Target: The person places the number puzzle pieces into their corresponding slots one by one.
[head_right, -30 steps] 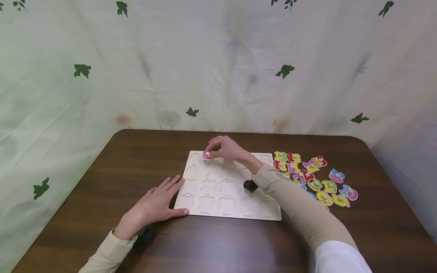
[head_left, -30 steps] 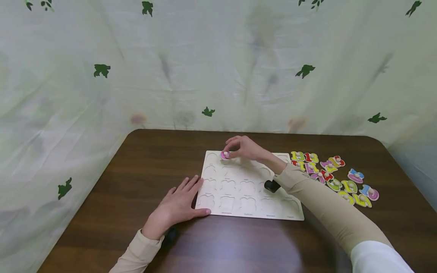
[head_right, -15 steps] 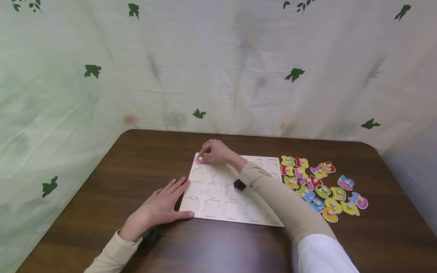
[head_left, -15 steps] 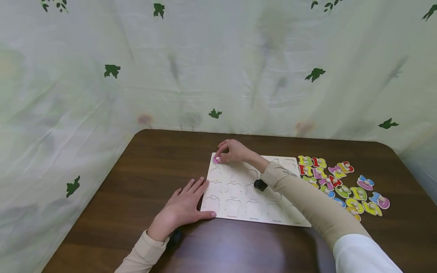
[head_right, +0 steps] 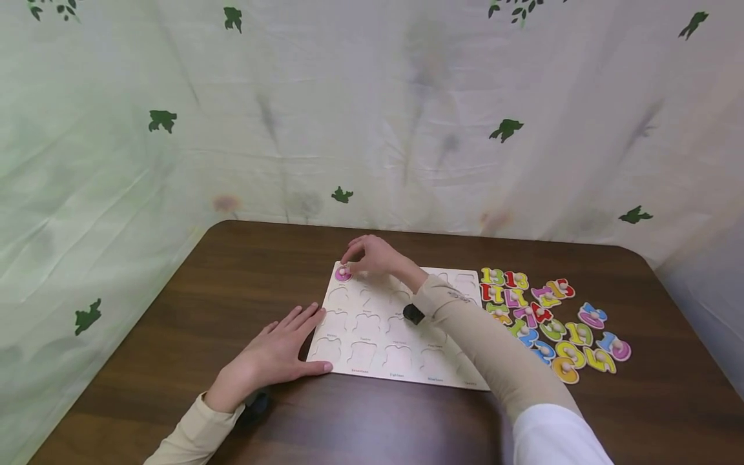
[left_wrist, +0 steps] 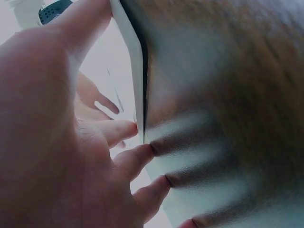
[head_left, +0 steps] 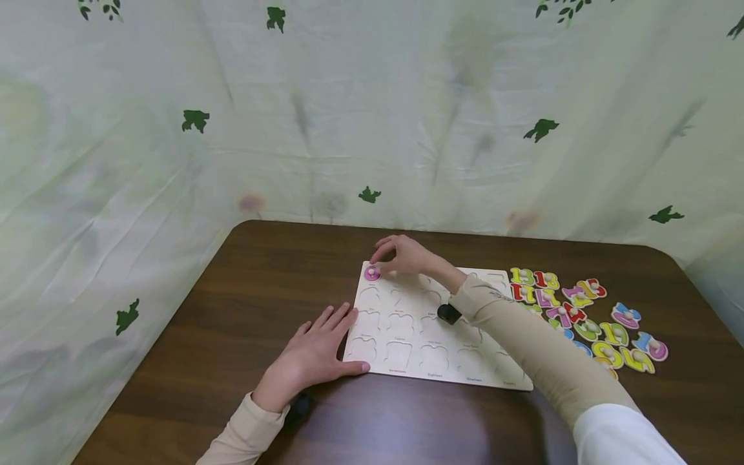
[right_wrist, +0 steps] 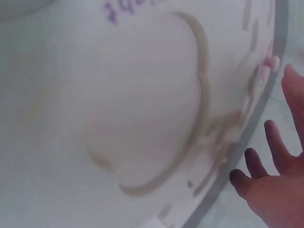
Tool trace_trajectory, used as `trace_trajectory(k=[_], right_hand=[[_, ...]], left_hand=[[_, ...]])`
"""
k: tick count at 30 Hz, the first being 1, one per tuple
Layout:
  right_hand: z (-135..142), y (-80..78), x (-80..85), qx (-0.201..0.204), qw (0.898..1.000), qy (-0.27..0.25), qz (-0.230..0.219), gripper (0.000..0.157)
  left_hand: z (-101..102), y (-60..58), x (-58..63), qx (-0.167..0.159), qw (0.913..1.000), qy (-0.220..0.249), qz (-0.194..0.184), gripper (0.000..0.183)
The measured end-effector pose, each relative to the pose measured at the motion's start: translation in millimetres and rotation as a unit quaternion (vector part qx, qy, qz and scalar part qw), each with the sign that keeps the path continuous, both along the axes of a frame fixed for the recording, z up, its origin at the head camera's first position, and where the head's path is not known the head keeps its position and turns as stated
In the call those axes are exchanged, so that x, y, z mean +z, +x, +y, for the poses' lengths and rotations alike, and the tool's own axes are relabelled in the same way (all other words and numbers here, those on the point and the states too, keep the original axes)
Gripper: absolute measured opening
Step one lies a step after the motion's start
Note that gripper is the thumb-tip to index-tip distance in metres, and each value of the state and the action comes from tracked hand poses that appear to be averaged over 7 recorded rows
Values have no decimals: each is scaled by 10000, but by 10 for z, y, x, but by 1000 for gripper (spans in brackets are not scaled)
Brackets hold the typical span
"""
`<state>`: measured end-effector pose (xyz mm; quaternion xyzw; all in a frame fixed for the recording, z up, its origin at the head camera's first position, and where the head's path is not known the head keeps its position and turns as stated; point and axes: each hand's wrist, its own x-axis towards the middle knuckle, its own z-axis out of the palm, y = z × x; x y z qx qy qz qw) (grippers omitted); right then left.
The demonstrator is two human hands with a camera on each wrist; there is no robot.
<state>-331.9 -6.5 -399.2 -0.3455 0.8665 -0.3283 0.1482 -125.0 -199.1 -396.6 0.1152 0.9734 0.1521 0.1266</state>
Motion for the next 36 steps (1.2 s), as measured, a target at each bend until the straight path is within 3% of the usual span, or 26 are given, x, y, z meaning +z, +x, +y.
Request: trace_trajectory(k=[6,14,26,36], right_hand=[[197,63,218,-184,9987,-473,-6,25],[513,245,448,-176,9947,-1016,52,21],[1159,680,600,-464,9908,-1264,-101,21],[1727,1073,742,-822,9926,-876,169,23]], left_hand=[[14,-11,-12,-30,10000,-17,-25,97],[23,-8,-21,-32,10000,14,-65,97],[16,3,-36,-87,10000,44,16,97],[-7,13,4,-147,9999,42,81,97]])
